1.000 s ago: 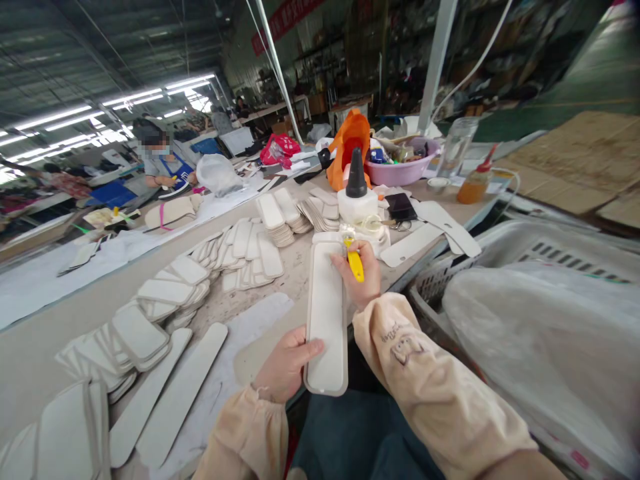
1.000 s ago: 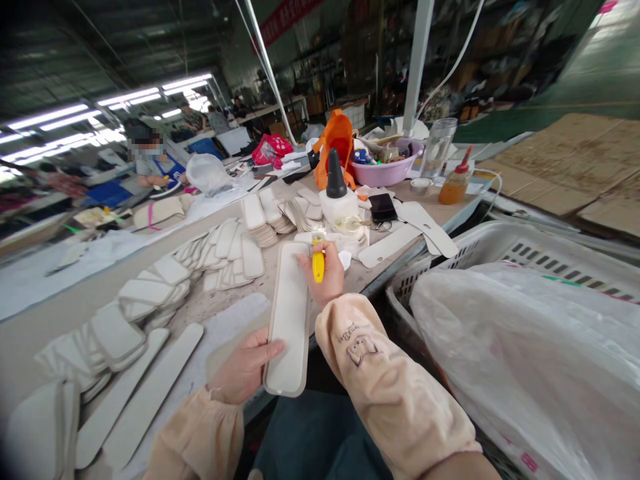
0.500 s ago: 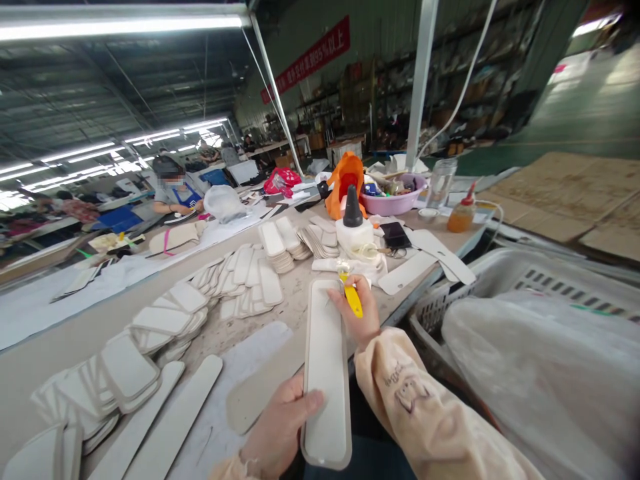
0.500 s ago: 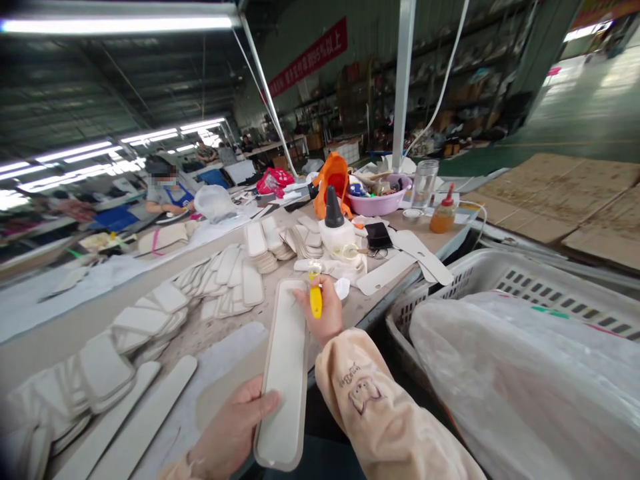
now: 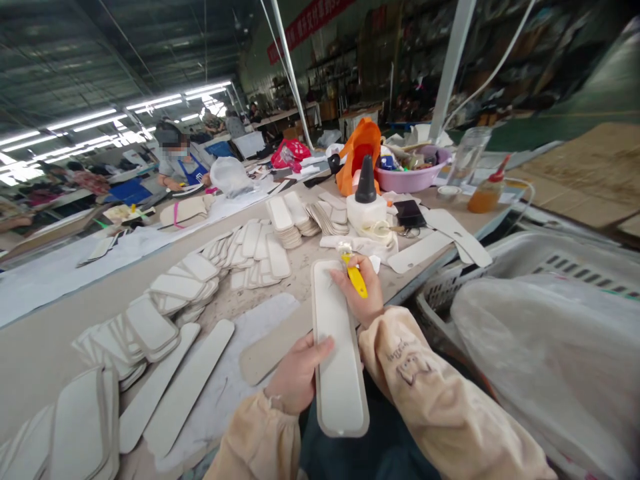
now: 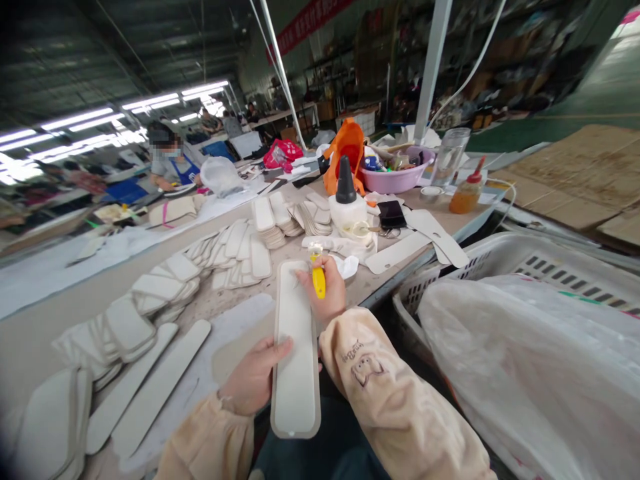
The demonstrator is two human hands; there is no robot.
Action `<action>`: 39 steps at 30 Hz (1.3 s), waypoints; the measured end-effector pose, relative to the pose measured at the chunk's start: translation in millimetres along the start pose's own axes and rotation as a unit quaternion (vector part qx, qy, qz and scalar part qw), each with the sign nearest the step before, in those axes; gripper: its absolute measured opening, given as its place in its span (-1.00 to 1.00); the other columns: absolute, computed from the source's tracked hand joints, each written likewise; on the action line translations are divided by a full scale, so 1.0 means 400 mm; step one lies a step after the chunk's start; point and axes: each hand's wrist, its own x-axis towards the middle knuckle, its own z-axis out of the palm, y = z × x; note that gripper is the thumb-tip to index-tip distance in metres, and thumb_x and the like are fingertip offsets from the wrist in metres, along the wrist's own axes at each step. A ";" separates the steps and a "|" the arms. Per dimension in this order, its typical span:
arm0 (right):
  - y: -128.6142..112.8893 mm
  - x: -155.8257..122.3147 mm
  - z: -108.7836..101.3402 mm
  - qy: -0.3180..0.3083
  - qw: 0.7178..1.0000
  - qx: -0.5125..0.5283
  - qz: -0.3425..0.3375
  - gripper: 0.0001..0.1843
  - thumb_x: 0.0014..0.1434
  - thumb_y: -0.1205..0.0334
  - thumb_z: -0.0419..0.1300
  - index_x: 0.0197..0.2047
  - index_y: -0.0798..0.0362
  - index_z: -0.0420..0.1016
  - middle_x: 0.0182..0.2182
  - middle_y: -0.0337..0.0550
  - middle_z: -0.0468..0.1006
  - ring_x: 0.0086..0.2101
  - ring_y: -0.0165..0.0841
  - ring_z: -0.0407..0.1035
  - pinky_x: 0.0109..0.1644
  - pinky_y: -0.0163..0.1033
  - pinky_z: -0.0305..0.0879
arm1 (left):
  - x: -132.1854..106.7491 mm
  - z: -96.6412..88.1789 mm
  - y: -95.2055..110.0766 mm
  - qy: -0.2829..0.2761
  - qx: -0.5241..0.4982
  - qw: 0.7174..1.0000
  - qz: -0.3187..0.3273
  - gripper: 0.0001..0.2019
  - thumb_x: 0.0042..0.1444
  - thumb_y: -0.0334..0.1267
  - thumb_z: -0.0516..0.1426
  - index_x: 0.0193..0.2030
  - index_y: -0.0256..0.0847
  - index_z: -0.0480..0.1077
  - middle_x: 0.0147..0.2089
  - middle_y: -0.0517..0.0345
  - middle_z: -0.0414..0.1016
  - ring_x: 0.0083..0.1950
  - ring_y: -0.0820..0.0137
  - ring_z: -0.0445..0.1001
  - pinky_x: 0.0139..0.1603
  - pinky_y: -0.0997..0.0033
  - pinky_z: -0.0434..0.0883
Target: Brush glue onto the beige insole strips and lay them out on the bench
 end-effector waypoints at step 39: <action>-0.108 -0.172 0.034 -0.351 0.910 -0.128 -0.182 -0.88 0.14 0.30 0.05 -0.43 0.00 0.21 -0.60 -0.31 0.30 -0.57 -0.45 0.20 -0.46 -0.30 0.08 | -0.079 -0.144 0.229 0.301 -0.191 0.843 0.402 -0.81 0.17 -0.34 0.08 -0.07 -0.24 0.38 -0.18 0.03 0.58 -0.09 0.31 0.53 0.06 0.24 0.42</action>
